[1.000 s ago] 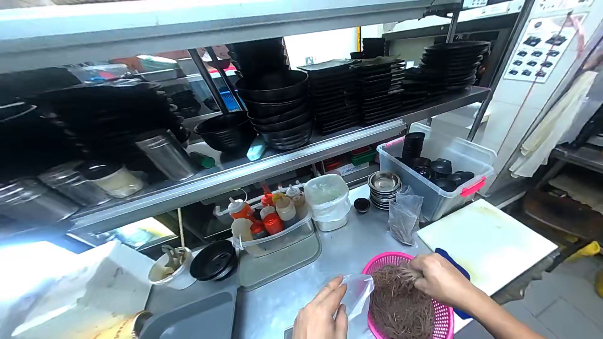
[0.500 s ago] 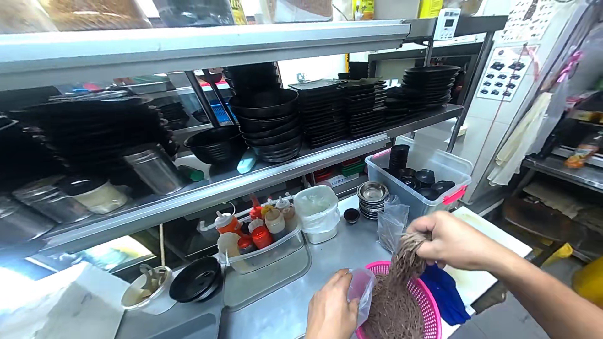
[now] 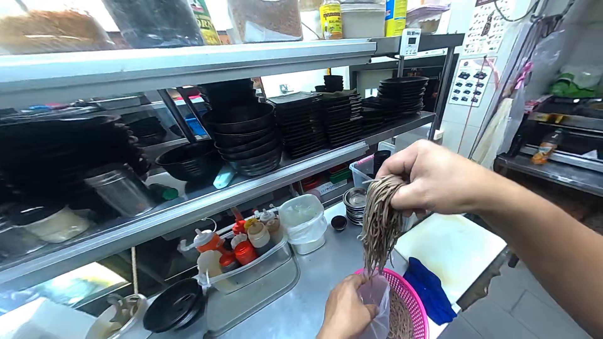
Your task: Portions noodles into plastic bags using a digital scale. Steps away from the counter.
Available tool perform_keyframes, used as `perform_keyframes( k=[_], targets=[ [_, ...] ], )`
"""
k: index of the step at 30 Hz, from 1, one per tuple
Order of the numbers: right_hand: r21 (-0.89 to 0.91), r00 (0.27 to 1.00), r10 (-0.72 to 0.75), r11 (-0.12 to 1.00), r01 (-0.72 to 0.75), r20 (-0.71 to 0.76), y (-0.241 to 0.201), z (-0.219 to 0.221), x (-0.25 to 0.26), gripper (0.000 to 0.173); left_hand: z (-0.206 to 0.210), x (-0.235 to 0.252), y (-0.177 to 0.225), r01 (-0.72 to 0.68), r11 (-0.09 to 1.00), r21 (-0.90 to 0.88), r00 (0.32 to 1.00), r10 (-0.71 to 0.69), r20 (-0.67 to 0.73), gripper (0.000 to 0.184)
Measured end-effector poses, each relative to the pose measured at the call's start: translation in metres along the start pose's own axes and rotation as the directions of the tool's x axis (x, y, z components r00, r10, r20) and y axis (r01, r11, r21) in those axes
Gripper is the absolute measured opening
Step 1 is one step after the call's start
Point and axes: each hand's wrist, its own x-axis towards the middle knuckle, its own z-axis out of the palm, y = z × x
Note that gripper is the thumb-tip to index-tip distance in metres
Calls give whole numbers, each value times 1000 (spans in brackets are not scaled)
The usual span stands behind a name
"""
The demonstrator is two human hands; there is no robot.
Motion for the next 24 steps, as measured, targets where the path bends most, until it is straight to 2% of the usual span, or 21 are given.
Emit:
perform_keyframes(
  k=[2,5,8,11,14,19,21,24],
  targets=[
    [22,1000,23,999,-23,17,13,21,-5,12,2,-5,3,19,998,-53,1000,-19,-12,65],
    [-84,985,109,992,-98,132,54,66,-7,7,4,-17,5,45,983,-175,996,-57,-63,59],
    [-183,969,98,982,-57,225,107,124,-11,10,13,-23,-2,-4,952,-307,988,-43,-147,59],
    [-250,928,127,968,-38,351,142,169,-18,13,22,-23,-9,-42,910,-413,983,-37,-180,68],
    [-228,902,151,972,-60,404,151,180,-22,21,25,-21,-11,-49,895,-444,985,-30,-170,73],
    [-59,949,124,992,-112,288,152,157,-26,18,26,-19,-9,-42,904,-425,986,-31,-164,75],
    [36,962,153,986,-165,226,162,153,-35,32,23,-20,-8,-36,904,-426,985,-41,-170,77],
    [87,947,281,951,-297,158,188,172,-60,71,19,-21,-9,-21,885,-465,981,-73,-183,78]
  ],
)
